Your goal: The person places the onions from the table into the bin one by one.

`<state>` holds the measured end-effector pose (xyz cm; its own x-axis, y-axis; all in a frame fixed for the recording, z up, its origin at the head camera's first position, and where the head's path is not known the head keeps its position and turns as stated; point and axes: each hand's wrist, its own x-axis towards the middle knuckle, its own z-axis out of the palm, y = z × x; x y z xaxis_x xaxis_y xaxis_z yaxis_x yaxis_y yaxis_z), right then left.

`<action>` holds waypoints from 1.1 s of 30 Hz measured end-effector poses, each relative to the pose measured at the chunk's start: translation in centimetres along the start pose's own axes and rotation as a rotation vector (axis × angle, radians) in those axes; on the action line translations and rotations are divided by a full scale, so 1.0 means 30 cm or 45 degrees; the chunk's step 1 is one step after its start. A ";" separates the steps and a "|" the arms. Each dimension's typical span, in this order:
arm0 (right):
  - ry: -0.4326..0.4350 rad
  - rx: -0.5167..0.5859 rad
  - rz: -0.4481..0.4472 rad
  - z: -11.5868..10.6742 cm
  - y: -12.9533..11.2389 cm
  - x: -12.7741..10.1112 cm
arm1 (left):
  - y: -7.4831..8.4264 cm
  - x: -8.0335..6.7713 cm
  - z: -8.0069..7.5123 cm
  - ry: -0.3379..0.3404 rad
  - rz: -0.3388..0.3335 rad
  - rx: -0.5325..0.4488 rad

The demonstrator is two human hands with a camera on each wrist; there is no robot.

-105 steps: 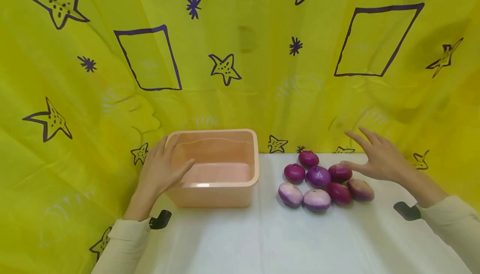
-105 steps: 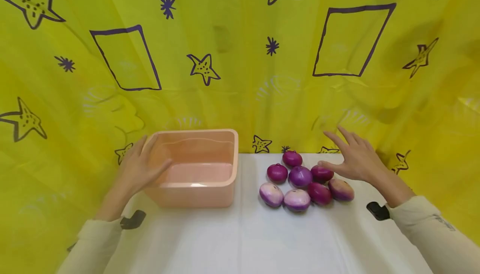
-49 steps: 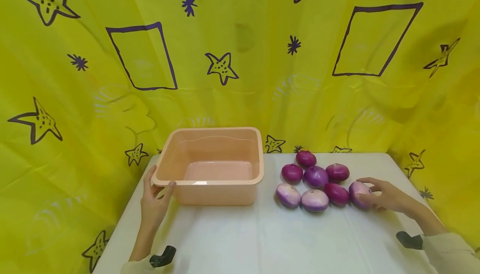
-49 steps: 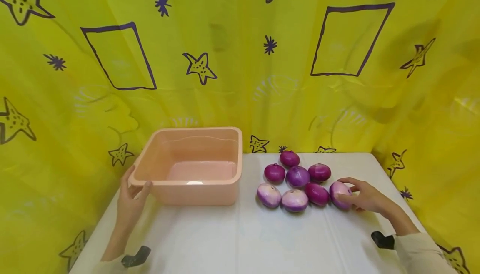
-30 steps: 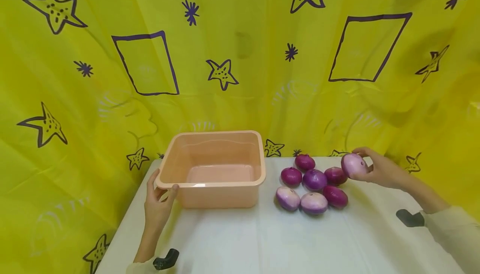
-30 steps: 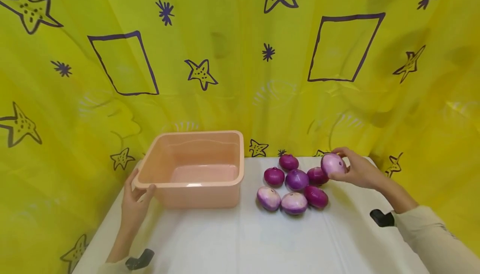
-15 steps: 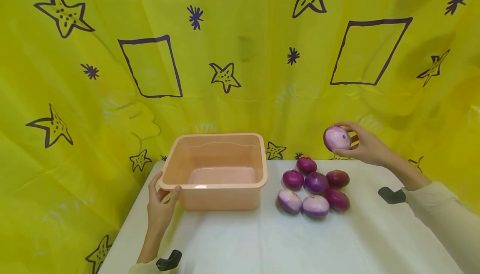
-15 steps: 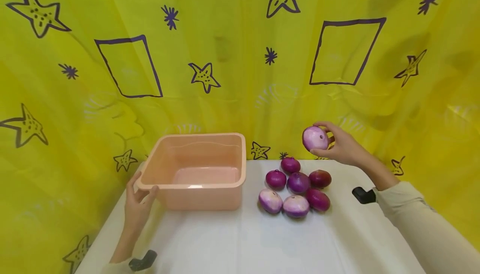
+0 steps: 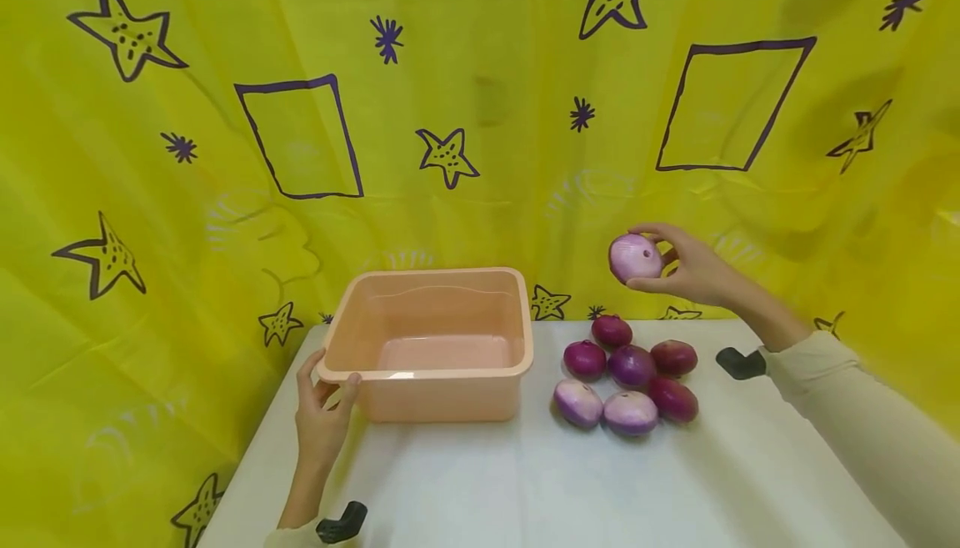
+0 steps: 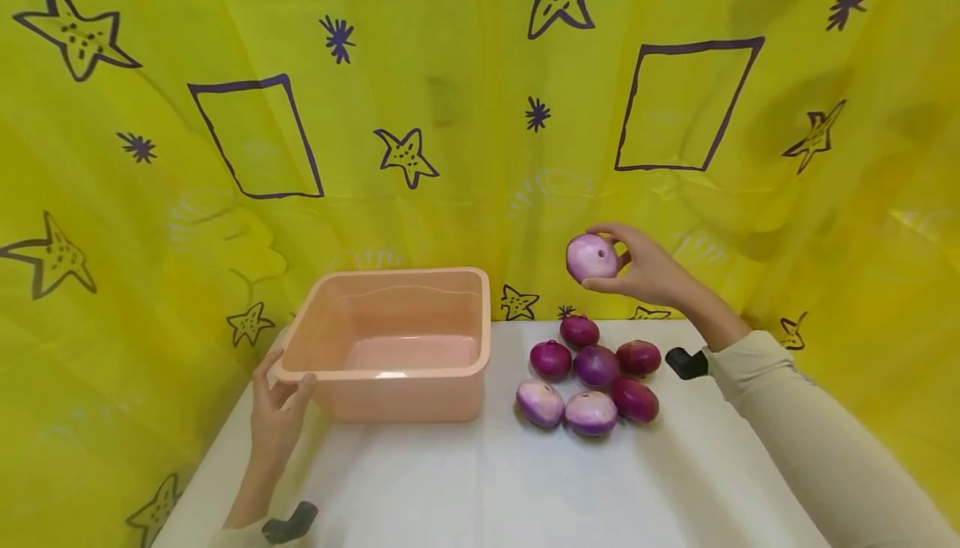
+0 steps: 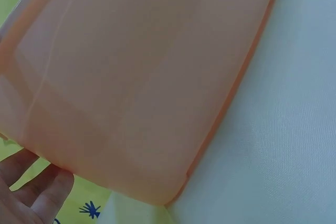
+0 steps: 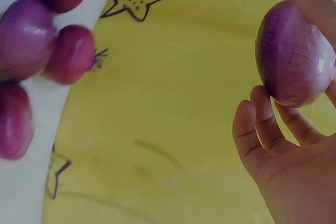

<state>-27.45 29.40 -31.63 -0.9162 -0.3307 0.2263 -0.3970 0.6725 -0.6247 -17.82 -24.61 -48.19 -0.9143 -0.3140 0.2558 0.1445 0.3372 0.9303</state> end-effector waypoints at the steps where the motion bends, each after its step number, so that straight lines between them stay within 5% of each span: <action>1: -0.008 0.003 -0.011 0.008 -0.008 0.015 | 0.000 0.000 0.000 -0.001 0.001 -0.001; 16: -0.170 0.104 -0.312 0.247 -0.193 0.271 | -0.009 -0.006 -0.001 0.026 0.037 -0.009; 33: -0.340 0.145 -0.414 0.515 -0.424 0.474 | -0.005 0.002 0.010 0.026 0.075 -0.048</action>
<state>-34.60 5.91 -32.02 -0.6927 -0.6826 0.2329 -0.6401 0.4330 -0.6346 -18.01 -24.41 -48.39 -0.8959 -0.3129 0.3155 0.2124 0.3221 0.9226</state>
